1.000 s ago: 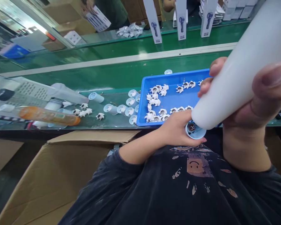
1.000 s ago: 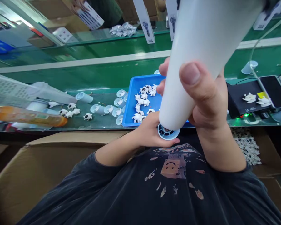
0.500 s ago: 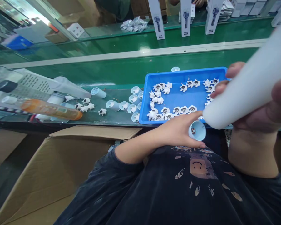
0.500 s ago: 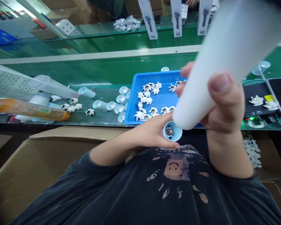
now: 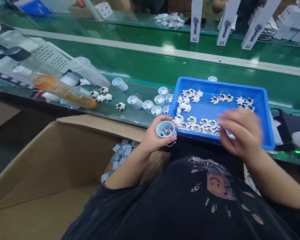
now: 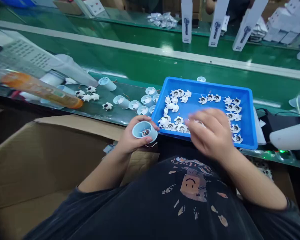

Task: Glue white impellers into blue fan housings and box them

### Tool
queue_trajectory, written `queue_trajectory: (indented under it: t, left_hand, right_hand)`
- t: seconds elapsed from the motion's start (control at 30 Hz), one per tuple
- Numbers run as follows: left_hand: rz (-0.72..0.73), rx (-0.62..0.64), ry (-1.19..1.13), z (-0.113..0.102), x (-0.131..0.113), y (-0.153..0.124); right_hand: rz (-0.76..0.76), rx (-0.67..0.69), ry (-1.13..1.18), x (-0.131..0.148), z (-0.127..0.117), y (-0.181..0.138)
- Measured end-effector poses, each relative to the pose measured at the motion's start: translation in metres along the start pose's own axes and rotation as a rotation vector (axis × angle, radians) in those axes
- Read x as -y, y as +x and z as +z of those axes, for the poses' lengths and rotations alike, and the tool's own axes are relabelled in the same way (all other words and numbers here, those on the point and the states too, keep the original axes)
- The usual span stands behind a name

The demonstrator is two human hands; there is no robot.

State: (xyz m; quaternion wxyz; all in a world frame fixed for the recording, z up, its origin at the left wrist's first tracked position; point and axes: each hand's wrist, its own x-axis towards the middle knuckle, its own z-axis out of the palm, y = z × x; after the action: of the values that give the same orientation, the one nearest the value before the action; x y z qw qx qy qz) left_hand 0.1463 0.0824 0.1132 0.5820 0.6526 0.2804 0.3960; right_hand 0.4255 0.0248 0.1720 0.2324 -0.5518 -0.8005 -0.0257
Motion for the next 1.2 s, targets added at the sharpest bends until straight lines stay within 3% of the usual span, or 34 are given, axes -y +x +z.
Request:
queue_trajectory:
  t: [0.17,0.33,0.67,0.83,0.97,1.1,1.2]
  left_hand:
    - [0.019,-0.037,-0.054,0.008,0.011,0.005]
    - [0.028,-0.005,0.008,-0.004,0.002,-0.006]
    - [0.031,0.124,0.137,0.000,-0.002,0.003]
    - [-0.034,0.108,0.248,0.000,-0.003,0.007]
    - [0.036,0.139,0.374,-0.002,-0.007,0.008]
    - [0.110,0.149,0.494,-0.002,-0.010,0.006]
    - [0.179,0.150,0.568,0.003,-0.015,0.007]
  right_hand:
    - [0.118,0.500,-0.184,0.000,0.080,0.094]
    - [0.244,0.672,-0.302,0.000,0.106,0.121]
    - [0.593,0.751,-0.322,0.013,0.103,0.126]
    - [0.681,0.673,-0.189,0.010,0.093,0.114]
    - [0.694,0.535,0.173,0.016,0.064,0.096]
    - [0.635,0.519,0.745,0.024,0.032,0.062]
    - [0.604,0.488,0.997,0.032,0.022,0.041]
